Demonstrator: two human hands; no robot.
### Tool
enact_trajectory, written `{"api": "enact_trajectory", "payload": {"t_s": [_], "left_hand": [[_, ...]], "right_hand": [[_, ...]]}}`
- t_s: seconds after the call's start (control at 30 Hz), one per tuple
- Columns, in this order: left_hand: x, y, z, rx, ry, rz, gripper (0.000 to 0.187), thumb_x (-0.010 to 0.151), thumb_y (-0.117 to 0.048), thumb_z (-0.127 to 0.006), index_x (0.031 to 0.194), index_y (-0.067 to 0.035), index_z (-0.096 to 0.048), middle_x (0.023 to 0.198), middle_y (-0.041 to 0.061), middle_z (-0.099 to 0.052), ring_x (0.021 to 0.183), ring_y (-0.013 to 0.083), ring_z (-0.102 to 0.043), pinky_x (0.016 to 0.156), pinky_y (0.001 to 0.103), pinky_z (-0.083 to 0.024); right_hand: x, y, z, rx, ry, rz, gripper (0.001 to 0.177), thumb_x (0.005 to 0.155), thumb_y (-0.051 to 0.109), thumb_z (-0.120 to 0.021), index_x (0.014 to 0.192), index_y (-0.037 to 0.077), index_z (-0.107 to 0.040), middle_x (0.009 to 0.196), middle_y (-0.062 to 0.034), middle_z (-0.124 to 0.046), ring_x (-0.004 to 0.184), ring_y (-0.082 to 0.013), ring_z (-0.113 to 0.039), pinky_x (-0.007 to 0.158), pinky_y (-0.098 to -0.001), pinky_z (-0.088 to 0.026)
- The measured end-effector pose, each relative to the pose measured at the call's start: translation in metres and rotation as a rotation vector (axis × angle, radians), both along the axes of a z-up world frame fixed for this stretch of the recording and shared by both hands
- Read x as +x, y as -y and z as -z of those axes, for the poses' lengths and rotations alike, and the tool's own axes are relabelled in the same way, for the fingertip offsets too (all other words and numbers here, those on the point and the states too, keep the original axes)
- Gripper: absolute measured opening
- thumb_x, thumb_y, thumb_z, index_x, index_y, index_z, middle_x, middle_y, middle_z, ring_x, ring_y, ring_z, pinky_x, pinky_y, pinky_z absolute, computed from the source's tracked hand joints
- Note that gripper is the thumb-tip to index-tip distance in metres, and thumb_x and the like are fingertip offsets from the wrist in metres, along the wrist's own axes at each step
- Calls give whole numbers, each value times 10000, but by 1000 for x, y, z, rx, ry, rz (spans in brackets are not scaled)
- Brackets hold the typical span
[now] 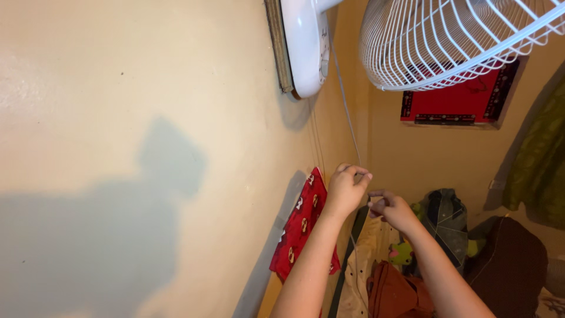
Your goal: The person removes the front grille of a wall-mounted fan, wipes the fan blades with a cloth, and then reattaches the grille. The person repeats this process multiple times throughout the clip.
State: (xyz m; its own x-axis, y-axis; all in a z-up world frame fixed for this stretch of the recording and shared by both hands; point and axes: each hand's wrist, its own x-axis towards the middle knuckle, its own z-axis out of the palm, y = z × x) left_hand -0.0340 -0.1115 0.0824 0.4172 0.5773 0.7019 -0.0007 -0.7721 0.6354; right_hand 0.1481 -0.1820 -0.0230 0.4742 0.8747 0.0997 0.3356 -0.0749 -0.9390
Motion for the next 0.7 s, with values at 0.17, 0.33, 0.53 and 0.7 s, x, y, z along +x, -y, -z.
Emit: {"api": "enact_trajectory", "payload": {"t_s": [0.17,0.33,0.53,0.7], "left_hand": [[8,-1,-4,48,43,10,212,900,-228,-734,988,-35,-740,1071,184,-693,1088,369,-648,953,437,-518],[13,6,-39,60,138,-71,325,911,-226,-734,1165,-36,-663,1206,195,-636,1130,378,-632,952,439,-527],[16,25,-120,421,336,-122,1080,808,-434,-860,1593,-20,-245,1571,306,-321,1432,492,-429,1154,569,-454],[31,55,-193,766,443,-292,1349,604,-580,-890,1579,-23,-141,1613,354,-213,1506,557,-309,1228,653,-320]], "right_hand": [[-13,0,-27,341,-53,-130,298,952,139,-640,1216,7,-682,842,-60,-701,779,-154,-729,680,-250,-558],[-25,27,-85,296,-89,228,218,968,181,-680,1020,-28,-717,729,-114,-622,552,-194,-548,509,-322,-443],[-20,72,-195,596,50,395,539,1003,395,-743,1276,-3,-502,976,-76,-587,764,-177,-559,587,-304,-494],[-3,88,-284,1004,14,-71,1057,916,484,-753,1625,136,-52,1581,-97,-400,1394,-239,-499,892,-396,-621]]}}
